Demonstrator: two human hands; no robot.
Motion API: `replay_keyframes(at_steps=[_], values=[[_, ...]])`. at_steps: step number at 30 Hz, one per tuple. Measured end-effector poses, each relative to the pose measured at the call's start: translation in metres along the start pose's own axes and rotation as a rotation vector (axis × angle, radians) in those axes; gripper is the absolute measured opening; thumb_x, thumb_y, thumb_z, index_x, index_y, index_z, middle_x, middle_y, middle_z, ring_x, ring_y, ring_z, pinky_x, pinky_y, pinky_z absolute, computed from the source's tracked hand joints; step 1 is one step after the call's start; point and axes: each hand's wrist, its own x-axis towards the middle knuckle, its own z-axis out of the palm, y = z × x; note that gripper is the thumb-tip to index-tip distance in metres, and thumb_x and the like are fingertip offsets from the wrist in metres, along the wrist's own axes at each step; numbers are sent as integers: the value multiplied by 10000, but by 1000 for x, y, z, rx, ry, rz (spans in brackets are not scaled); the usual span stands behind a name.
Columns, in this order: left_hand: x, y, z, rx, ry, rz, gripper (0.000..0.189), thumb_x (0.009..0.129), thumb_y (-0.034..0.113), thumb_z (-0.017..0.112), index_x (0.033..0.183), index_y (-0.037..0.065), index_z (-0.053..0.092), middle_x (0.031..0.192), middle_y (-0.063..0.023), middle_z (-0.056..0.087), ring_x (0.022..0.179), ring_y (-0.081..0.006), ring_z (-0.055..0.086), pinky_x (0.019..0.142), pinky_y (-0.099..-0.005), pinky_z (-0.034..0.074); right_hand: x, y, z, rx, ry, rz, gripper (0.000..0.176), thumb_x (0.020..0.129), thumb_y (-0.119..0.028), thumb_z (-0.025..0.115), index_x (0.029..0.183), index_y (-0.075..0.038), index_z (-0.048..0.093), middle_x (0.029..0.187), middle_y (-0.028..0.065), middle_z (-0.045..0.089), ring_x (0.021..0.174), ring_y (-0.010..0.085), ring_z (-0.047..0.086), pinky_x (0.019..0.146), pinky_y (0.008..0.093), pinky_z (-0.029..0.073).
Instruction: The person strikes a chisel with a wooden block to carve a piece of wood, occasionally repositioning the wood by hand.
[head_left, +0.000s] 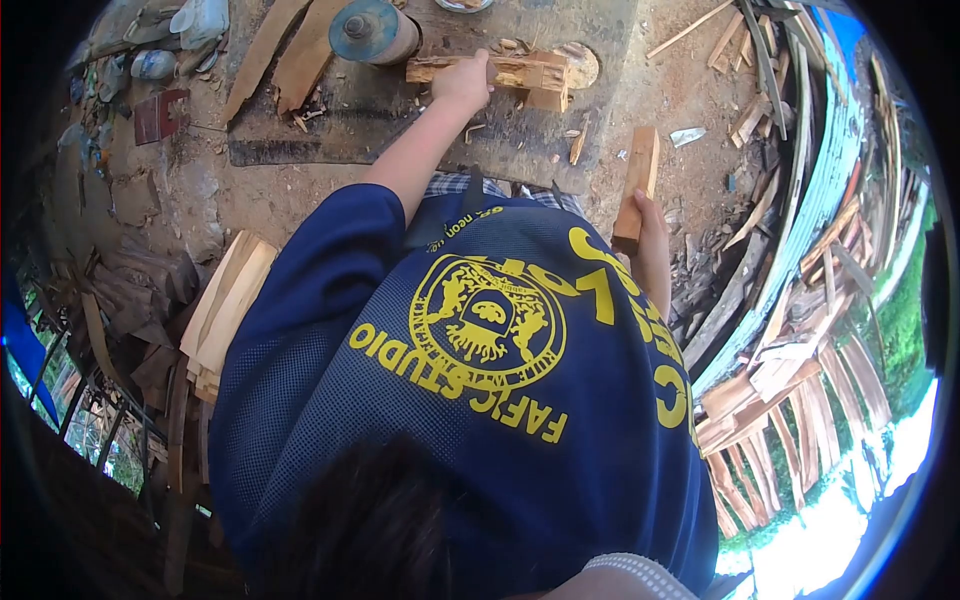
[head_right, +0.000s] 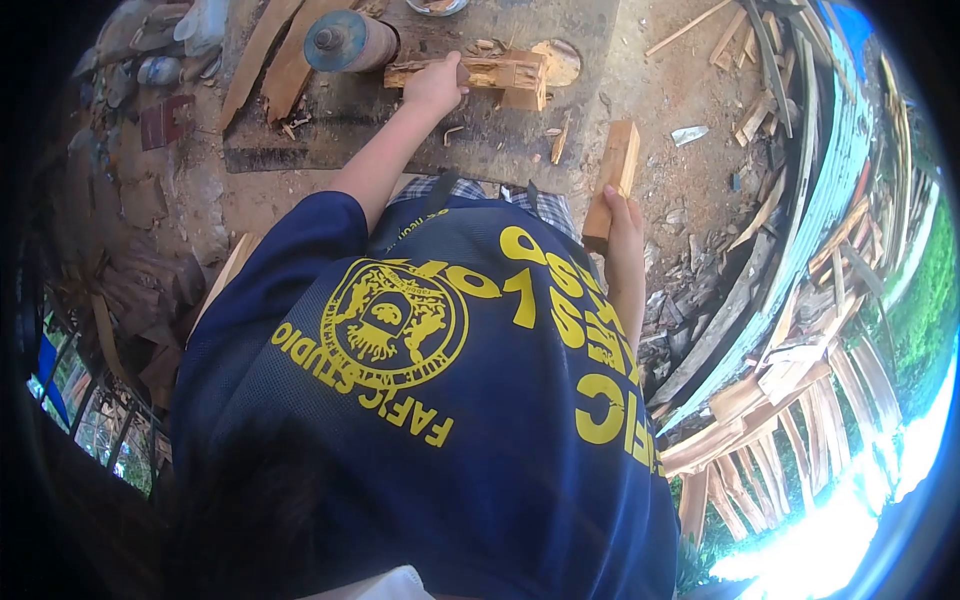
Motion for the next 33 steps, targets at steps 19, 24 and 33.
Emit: replay_keyframes(at_steps=[19,24,33], values=[[-12,19,-12,-8,55,57,422,870,233,667,1255,163,509,1048,-115,695,954,-311,688,765,-447,549,7,-3,1,-14,-42,16,360,907,-399,608,989,-50,563,729,42,562,548,140,578,385,281,443],[-50,68,-27,-178,83,512,202,807,212,659,1006,189,631,931,-52,712,855,-236,703,684,-404,549,3,-7,2,-12,-42,27,358,908,-391,602,989,-44,562,732,47,562,543,141,577,381,277,441],[-90,133,-26,-355,256,1047,293,639,214,721,912,178,622,749,-22,660,654,-254,668,563,-374,522,-1,-7,0,-5,-6,-7,356,913,-374,590,1015,-34,563,745,53,564,539,150,576,382,278,439]])
